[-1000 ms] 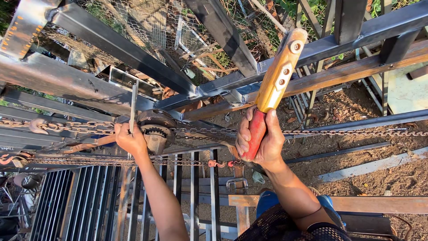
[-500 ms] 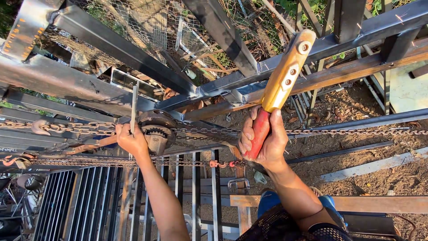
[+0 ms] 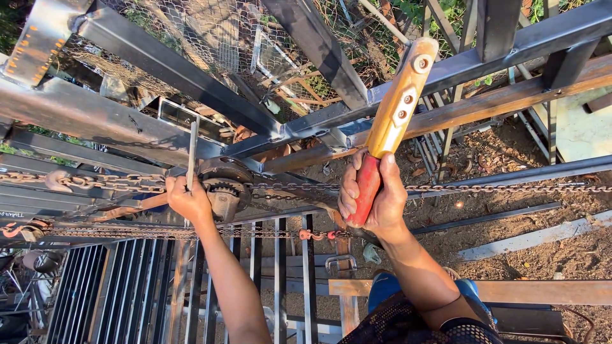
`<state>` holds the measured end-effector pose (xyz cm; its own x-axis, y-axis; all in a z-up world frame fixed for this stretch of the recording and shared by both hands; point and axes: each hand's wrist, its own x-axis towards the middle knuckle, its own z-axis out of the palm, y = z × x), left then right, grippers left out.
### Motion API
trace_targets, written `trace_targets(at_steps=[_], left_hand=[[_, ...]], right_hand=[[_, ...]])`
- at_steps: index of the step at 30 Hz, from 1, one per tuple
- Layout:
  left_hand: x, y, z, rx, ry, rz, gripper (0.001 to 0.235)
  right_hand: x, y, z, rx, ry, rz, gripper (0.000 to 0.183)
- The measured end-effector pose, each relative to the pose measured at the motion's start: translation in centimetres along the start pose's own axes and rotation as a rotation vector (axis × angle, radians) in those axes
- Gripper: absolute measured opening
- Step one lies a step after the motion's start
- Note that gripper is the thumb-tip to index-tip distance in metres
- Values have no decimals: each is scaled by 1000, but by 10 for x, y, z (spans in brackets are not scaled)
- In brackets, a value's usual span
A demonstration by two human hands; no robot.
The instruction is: Welding a metal frame structure using a stick welder.
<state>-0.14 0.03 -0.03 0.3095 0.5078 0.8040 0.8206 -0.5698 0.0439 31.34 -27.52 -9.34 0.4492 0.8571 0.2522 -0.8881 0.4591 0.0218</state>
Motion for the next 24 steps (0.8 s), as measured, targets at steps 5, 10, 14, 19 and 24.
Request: trace_targets(at_steps=[5, 10, 14, 19, 24], left_hand=[[1, 7, -2, -18, -7, -32, 15], [-1, 0, 1, -17, 1, -11, 14], [0, -1, 0, -4, 2, 10, 16], [0, -1, 1, -5, 0, 4, 15], [-1, 0, 0, -20, -3, 3, 15]], right_hand=[[-2, 1, 1, -3, -5, -24, 52], [-3, 2, -1, 14, 31, -45, 51], [-3, 1, -1, 12, 42, -27, 52], [-2, 0, 0, -1, 32, -2, 53], [0, 0, 1, -32, 25, 9, 53]])
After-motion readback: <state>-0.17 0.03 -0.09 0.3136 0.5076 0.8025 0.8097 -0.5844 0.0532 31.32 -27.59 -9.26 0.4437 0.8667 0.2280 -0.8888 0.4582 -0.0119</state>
